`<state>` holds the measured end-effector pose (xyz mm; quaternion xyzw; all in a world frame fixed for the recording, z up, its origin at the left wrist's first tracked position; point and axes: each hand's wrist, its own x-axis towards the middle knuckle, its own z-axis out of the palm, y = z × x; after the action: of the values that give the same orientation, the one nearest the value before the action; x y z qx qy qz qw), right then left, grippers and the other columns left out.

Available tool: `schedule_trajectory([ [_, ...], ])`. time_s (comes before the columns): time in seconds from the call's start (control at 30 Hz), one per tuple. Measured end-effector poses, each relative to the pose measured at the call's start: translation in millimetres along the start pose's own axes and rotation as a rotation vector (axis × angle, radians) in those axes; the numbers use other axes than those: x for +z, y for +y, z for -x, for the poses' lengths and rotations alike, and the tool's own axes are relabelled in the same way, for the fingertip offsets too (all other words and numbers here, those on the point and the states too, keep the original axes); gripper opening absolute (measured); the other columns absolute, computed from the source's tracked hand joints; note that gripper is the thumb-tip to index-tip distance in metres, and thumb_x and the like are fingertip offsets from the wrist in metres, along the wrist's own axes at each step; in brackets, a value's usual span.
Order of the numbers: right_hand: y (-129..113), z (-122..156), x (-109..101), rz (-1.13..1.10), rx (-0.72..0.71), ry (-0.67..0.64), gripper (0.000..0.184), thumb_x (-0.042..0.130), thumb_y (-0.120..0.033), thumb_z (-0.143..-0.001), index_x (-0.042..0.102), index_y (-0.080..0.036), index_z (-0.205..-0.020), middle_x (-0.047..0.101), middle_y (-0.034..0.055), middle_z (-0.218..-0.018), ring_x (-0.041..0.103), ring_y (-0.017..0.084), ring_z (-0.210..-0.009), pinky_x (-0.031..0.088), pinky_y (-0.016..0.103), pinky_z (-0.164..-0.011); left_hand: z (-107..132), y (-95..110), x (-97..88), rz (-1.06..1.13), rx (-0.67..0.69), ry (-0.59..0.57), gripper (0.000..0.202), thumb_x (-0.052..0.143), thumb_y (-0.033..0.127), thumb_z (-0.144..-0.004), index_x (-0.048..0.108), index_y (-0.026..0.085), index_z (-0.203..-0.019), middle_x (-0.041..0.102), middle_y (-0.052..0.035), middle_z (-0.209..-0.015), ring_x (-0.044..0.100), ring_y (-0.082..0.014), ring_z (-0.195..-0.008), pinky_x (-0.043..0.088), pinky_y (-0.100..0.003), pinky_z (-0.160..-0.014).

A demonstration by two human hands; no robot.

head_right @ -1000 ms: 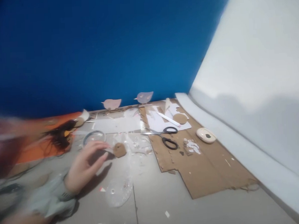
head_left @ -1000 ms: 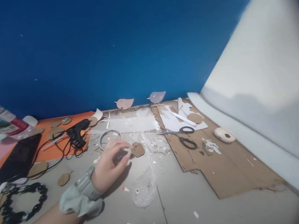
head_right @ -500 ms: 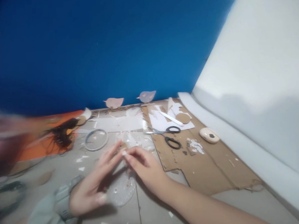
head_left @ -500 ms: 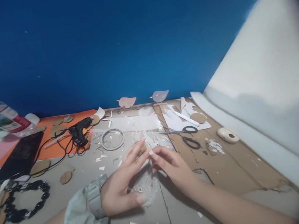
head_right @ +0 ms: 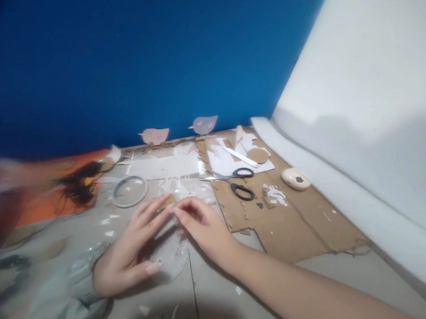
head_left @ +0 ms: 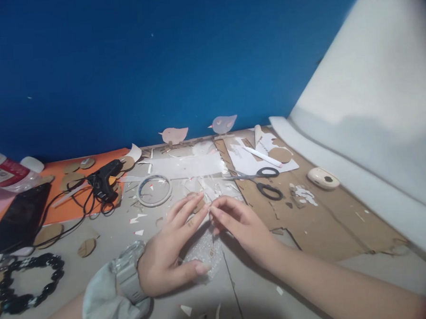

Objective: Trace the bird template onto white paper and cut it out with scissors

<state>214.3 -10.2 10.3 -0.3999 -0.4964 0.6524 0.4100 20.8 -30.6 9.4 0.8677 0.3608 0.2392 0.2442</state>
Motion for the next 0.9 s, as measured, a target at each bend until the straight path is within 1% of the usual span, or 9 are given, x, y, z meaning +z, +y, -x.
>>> schedule_trajectory([
  [0.07, -0.7, -0.4, -0.8, 0.019, 0.001, -0.006, 0.016, 0.058, -0.033, -0.083, 0.057, -0.018, -0.081, 0.055, -0.0021, -0.076, 0.052, 0.008, -0.06, 0.046, 0.023, -0.061, 0.0, 0.3, 0.2, -0.034, 0.004, 0.004, 0.072, 0.034, 0.061, -0.084, 0.02, 0.021, -0.143, 0.016, -0.0088, -0.15, 0.013, -0.0336, -0.135, 0.014, -0.051, -0.108],
  [0.23, -0.8, -0.8, -1.9, 0.039, 0.002, -0.004, 0.014, 0.058, -0.032, -0.083, 0.057, -0.018, -0.083, 0.056, -0.0022, -0.075, 0.053, 0.008, -0.06, 0.046, 0.023, -0.062, -0.7, -1.4, 2.0, -0.22, 0.004, 0.074, 0.062, 0.037, 0.052, -0.087, 0.024, 0.024, -0.141, 0.017, -0.0083, -0.149, 0.016, -0.0334, -0.133, 0.018, -0.053, -0.106],
  [0.33, -1.1, -0.7, -1.5, 0.054, 0.026, 0.015, 0.014, 0.058, -0.031, -0.083, 0.058, -0.017, -0.081, 0.057, -0.0016, -0.076, 0.053, 0.009, -0.06, 0.047, 0.024, -0.062, -1.3, -2.9, 3.1, -0.284, 0.003, 0.079, 0.063, 0.039, 0.053, -0.086, 0.025, 0.025, -0.141, 0.018, -0.0084, -0.149, 0.016, -0.0344, -0.132, 0.021, -0.054, -0.105],
  [0.5, -0.8, -0.2, -1.7, 0.143, -0.003, 0.043, 0.014, 0.058, -0.032, -0.083, 0.057, -0.018, -0.081, 0.058, -0.0017, -0.074, 0.053, 0.009, -0.061, 0.047, 0.024, -0.064, -2.4, -1.0, 2.7, -0.328, -0.004, 0.065, 0.061, 0.043, 0.046, -0.086, 0.026, 0.023, -0.14, 0.019, -0.0094, -0.148, 0.017, -0.0333, -0.131, 0.023, -0.053, -0.105],
  [0.63, -0.4, 1.1, -2.6, 0.223, -0.03, 0.067, 0.014, 0.056, -0.032, -0.085, 0.057, -0.019, -0.08, 0.058, -0.0027, -0.073, 0.053, 0.009, -0.061, 0.045, 0.023, -0.063, -2.7, -0.8, 3.6, -0.368, 0.015, 0.085, 0.059, 0.047, 0.039, -0.086, 0.028, 0.021, -0.139, 0.023, -0.0104, -0.147, 0.019, -0.0326, -0.13, 0.024, -0.052, -0.105],
  [0.77, -0.8, 2.4, -2.4, 0.274, -0.044, 0.083, 0.014, 0.055, -0.032, -0.085, 0.056, -0.019, -0.08, 0.058, -0.0023, -0.073, 0.054, 0.01, -0.06, 0.046, 0.025, -0.063, -2.3, -1.3, 5.8, -0.398, 0.018, 0.087, 0.06, 0.048, 0.036, -0.086, 0.027, 0.02, -0.139, 0.023, -0.0104, -0.146, 0.019, -0.0311, -0.131, 0.023, -0.05, -0.106],
  [0.9, -3.0, 3.7, -1.4, 0.299, -0.032, 0.094, 0.013, 0.055, -0.031, -0.085, 0.056, -0.019, -0.08, 0.057, -0.0021, -0.071, 0.054, 0.01, -0.059, 0.047, 0.026, -0.063, -3.3, -0.5, 5.6, -0.388, -0.027, 0.093, 0.06, 0.047, 0.033, -0.086, 0.025, 0.018, -0.14, 0.026, -0.0106, -0.145, 0.019, -0.03, -0.131, 0.023, -0.049, -0.106],
])
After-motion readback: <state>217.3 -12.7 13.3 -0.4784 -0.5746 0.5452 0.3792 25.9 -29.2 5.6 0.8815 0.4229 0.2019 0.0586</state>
